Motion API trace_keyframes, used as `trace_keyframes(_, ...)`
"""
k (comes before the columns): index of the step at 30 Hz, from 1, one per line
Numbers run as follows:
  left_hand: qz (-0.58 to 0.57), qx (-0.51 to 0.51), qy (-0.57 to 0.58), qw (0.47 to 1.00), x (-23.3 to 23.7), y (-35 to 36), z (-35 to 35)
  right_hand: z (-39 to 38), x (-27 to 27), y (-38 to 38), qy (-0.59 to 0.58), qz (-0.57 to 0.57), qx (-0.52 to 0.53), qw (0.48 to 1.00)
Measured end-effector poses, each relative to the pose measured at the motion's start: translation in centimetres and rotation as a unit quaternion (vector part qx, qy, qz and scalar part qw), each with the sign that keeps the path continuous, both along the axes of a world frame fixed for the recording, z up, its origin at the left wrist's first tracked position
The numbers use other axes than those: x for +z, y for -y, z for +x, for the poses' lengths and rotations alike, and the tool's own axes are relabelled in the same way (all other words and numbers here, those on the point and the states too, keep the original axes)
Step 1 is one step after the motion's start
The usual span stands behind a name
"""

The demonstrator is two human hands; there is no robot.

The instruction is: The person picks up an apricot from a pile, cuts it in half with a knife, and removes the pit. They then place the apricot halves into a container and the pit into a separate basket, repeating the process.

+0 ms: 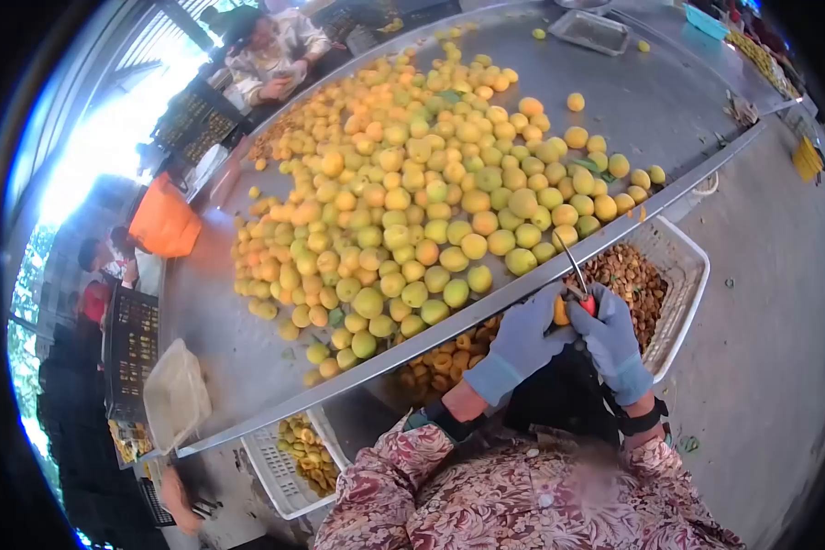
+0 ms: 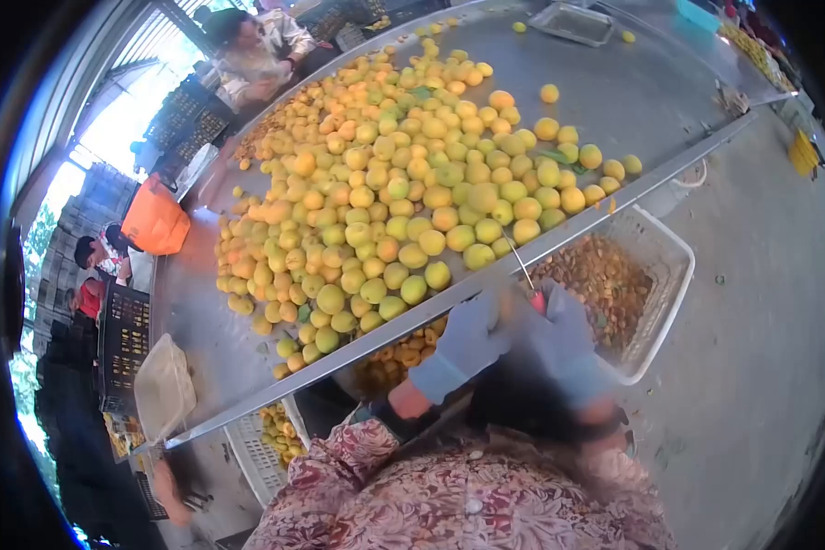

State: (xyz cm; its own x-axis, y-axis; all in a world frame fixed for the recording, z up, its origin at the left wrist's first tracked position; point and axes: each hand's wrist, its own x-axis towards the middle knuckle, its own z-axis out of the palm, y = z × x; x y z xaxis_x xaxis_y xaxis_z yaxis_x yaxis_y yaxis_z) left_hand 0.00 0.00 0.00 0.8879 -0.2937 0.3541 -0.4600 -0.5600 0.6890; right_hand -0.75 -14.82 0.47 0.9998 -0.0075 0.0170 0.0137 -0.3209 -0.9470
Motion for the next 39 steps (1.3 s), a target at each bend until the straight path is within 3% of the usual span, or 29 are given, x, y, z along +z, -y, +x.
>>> trace_keyframes(2,-0.133,-0.041,-0.215,0.967,1.5,0.3,-0.2,0.0,0.2,0.3,0.013,0.085,0.008,0.996)
trace_keyframes(3,-0.122,-0.036,-0.206,0.97,2.5,-1.9,-0.6,-0.3,0.7,-2.0,0.022,0.095,0.012,0.995)
trace_keyframes(4,-0.34,-0.07,-0.314,0.884,2.3,-1.9,-1.0,-0.5,0.7,-1.9,-0.022,0.223,-0.009,0.974)
trace_keyframes(5,-0.537,-0.097,-0.397,0.738,2.2,-2.0,-1.5,-0.6,0.7,-2.1,-0.068,0.346,-0.029,0.935)
trace_keyframes(9,-0.499,-0.095,-0.348,0.788,2.0,-3.6,-2.8,-1.9,4.1,-5.0,-0.07,0.326,-0.025,0.942)
trace_keyframes(10,-0.421,-0.07,-0.284,0.859,0.8,-3.7,-2.8,-2.1,4.2,-4.9,-0.128,0.301,0.01,0.945)
trace_keyframes(11,-0.425,-0.067,-0.281,0.858,-0.3,-3.9,-2.7,-2.4,4.4,-5.3,-0.129,0.297,0.014,0.946)
trace_keyframes(12,-0.294,-0.038,-0.178,0.938,-0.8,-4.1,-2.5,-2.7,4.7,-5.8,-0.126,0.276,0.037,0.952)
trace_keyframes(13,-0.152,-0.005,-0.07,0.986,-1.4,-4.1,-2.4,-2.8,4.8,-6.1,-0.123,0.254,0.06,0.957)
trace_keyframes(15,-0.133,0.011,-0.11,0.985,-2.5,-3.8,-2.4,-3.0,4.9,-6.4,-0.13,0.256,0.073,0.955)
trace_keyframes(17,-0.226,-0.03,-0.121,0.966,-3.6,-4.0,-2.4,-3.4,5.2,-7.0,-0.098,0.199,0.022,0.975)
trace_keyframes(18,-0.225,-0.022,-0.308,0.924,0.3,-4.8,-3.3,-3.6,5.1,-7.9,-0.026,0.192,-0.008,0.981)
trace_keyframes(19,-0.229,-0.019,-0.308,0.923,0.8,-5.4,-3.7,-3.6,4.4,-7.5,-0.029,0.19,-0.003,0.981)
trace_keyframes(20,-0.387,-0.078,-0.385,0.834,0.9,-5.8,-4.0,-3.5,3.5,-6.5,0.004,0.185,-0.002,0.983)
trace_keyframes(21,-0.531,-0.135,-0.442,0.71,1.0,-6.4,-4.4,-3.5,3.0,-6.1,0.036,0.181,0.0,0.983)
trace_keyframes(22,-0.48,-0.125,-0.414,0.763,1.4,-7.5,-5.1,-3.3,4.0,-6.2,0.003,0.238,-0.055,0.97)
trace_keyframes(23,-0.483,-0.121,-0.413,0.763,0.9,-8.8,-5.5,-2.2,1.8,-3.3,0.14,-0.016,-0.034,0.989)
trace_keyframes(24,-0.324,-0.103,-0.284,0.896,-0.2,-10.1,-5.9,-1.6,2.4,-2.9,-0.007,0.124,-0.167,0.978)
trace_keyframes(25,-0.145,-0.08,-0.142,0.976,-0.7,-11.4,-6.5,-0.4,0.2,-0.4,0.03,0.087,-0.157,0.983)
trace_keyframes(26,-0.056,-0.06,-0.205,0.975,-0.4,-12.6,-7.3,0.8,-1.9,2.3,0.068,0.05,-0.147,0.986)
trace_keyframes(29,0.01,-0.002,-0.171,0.985,-0.1,-15.0,-9.1,1.9,-2.7,4.4,0.01,0.023,-0.231,0.973)
trace_keyframes(30,-0.01,0.04,-0.059,0.997,0.6,-16.1,-9.4,1.8,-2.0,3.6,-0.009,0.045,-0.251,0.967)
trace_keyframes(31,-0.006,0.127,-0.1,0.987,1.6,-17.3,-10.1,1.3,-1.2,2.8,-0.014,0.043,-0.252,0.967)
trace_keyframes(32,-0.03,0.195,0.043,0.979,1.3,-18.7,-9.8,0.7,-0.3,1.9,-0.041,0.086,-0.237,0.967)
trace_keyframes(33,0.106,0.234,-0.027,0.966,3.9,-21.1,-10.3,0.4,0.1,1.5,-0.066,0.129,-0.221,0.964)
trace_keyframes(34,0.123,0.282,-0.038,0.951,4.3,-23.0,-10.0,0.6,-1.1,1.9,-0.068,0.131,-0.208,0.967)
trace_keyframes(35,0.277,0.313,-0.067,0.906,3.4,-25.9,-9.7,0.5,-1.3,1.7,-0.071,0.13,-0.21,0.966)
trace_keyframes(37,0.328,0.281,-0.106,0.896,2.6,-29.7,-9.4,0.6,-1.2,0.6,-0.059,0.134,-0.146,0.978)
trace_keyframes(39,0.357,0.203,-0.179,0.894,1.6,-31.8,-8.9,0.3,-0.3,-0.8,-0.068,0.152,-0.149,0.975)
